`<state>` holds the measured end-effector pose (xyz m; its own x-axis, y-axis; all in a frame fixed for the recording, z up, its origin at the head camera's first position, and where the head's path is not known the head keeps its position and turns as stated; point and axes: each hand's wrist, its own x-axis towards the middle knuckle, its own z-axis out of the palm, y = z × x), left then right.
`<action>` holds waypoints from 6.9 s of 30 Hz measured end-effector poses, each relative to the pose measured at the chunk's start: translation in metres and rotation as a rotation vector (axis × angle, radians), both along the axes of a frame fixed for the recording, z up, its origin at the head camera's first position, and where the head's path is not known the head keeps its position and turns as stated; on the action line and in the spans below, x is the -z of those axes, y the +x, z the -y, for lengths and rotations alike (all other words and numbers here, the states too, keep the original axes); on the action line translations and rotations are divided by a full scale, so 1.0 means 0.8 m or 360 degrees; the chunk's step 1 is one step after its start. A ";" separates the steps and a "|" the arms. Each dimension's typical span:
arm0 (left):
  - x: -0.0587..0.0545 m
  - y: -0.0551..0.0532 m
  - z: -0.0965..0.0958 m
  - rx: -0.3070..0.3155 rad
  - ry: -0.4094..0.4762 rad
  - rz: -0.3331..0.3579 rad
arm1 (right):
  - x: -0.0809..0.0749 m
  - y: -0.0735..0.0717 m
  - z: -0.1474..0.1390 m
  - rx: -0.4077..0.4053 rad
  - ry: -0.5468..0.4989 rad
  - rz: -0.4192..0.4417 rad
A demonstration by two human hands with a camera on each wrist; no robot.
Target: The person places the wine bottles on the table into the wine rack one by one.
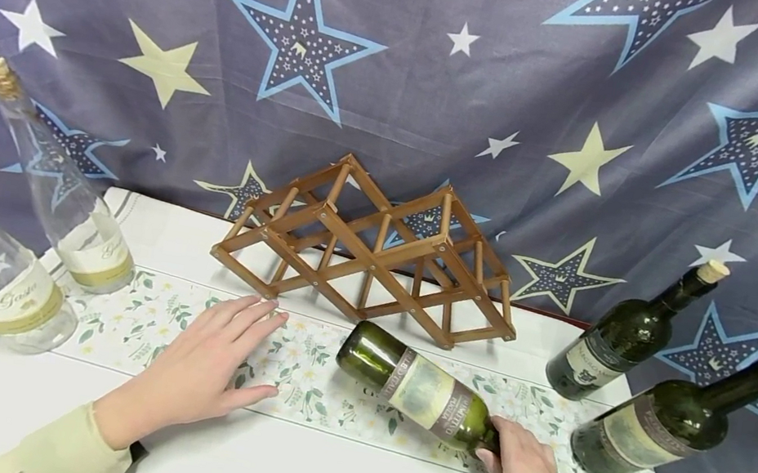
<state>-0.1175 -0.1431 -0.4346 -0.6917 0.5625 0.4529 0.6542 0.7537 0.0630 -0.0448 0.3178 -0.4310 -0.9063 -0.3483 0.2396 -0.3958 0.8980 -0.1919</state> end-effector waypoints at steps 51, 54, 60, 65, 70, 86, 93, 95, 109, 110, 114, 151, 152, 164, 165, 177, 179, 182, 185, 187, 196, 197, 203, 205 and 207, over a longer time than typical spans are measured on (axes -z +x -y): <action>0.002 0.009 0.024 -0.0191 -0.0139 0.0184 | 0.008 0.006 -0.066 0.0465 -0.0047 0.0455; 0.003 0.009 0.025 -0.0192 -0.0139 0.0181 | 0.007 0.005 -0.068 0.0487 -0.0056 0.0487; 0.005 0.009 0.027 -0.0194 -0.0140 0.0169 | 0.003 0.003 -0.071 0.0543 -0.0076 0.0581; 0.004 0.010 0.027 -0.0191 -0.0138 0.0166 | 0.001 0.002 -0.070 0.0586 -0.0097 0.0622; 0.003 0.012 0.026 -0.0195 -0.0142 0.0164 | 0.001 0.003 -0.067 0.0610 -0.0095 0.0622; 0.005 0.015 0.027 -0.0199 -0.0141 0.0166 | -0.004 0.009 -0.051 0.0644 -0.0135 0.0596; 0.003 0.016 0.027 -0.0199 -0.0141 0.0176 | -0.008 0.009 -0.045 0.0673 -0.0145 0.0688; 0.003 0.017 0.026 -0.0199 -0.0141 0.0185 | -0.010 0.008 -0.042 0.0688 -0.0157 0.0726; 0.004 0.017 0.024 -0.0197 -0.0138 0.0211 | -0.019 0.007 -0.020 0.0728 -0.0224 0.0956; 0.004 0.018 0.024 -0.0197 -0.0140 0.0211 | -0.019 0.006 -0.019 0.0727 -0.0232 0.0961; 0.003 0.018 0.024 -0.0195 -0.0143 0.0211 | -0.020 0.003 -0.013 0.0736 -0.0250 0.0988; 0.005 0.019 0.023 -0.0232 -0.0183 0.0276 | -0.028 -0.013 0.036 0.0681 -0.0577 0.0818; 0.005 0.019 0.023 -0.0233 -0.0182 0.0281 | -0.028 -0.014 0.037 0.0685 -0.0587 0.0827; 0.007 0.017 0.025 -0.0237 -0.0186 0.0268 | -0.031 -0.023 0.043 0.0703 -0.0656 0.0868; 0.007 0.017 0.025 -0.0239 -0.0189 0.0274 | -0.031 -0.023 0.043 0.0705 -0.0660 0.0872; 0.005 0.018 0.024 -0.0245 -0.0187 0.0281 | -0.034 -0.029 0.050 0.0691 -0.0727 0.0837; 0.005 0.018 0.024 -0.0244 -0.0184 0.0277 | -0.035 -0.031 0.051 0.0696 -0.0734 0.0833; 0.005 0.018 0.024 -0.0244 -0.0181 0.0278 | -0.036 -0.032 0.053 0.0699 -0.0753 0.0827; 0.005 0.018 0.025 -0.0240 -0.0175 0.0277 | -0.037 -0.034 0.054 0.0696 -0.0757 0.0817; 0.005 0.018 0.025 -0.0239 -0.0173 0.0281 | -0.037 -0.035 0.055 0.0694 -0.0757 0.0812; 0.005 0.019 0.025 -0.0244 -0.0175 0.0285 | -0.038 -0.046 0.059 0.0691 -0.0778 0.0816; 0.006 0.019 0.025 -0.0240 -0.0168 0.0276 | -0.038 -0.047 0.060 0.0685 -0.0779 0.0809; 0.007 0.018 0.025 -0.0225 -0.0139 0.0203 | -0.038 -0.053 0.063 0.0670 -0.0788 0.0771; 0.007 0.018 0.025 -0.0221 -0.0133 0.0189 | -0.039 -0.055 0.064 0.0663 -0.0790 0.0764; 0.007 0.019 0.025 -0.0218 -0.0130 0.0186 | -0.039 -0.057 0.065 0.0657 -0.0789 0.0754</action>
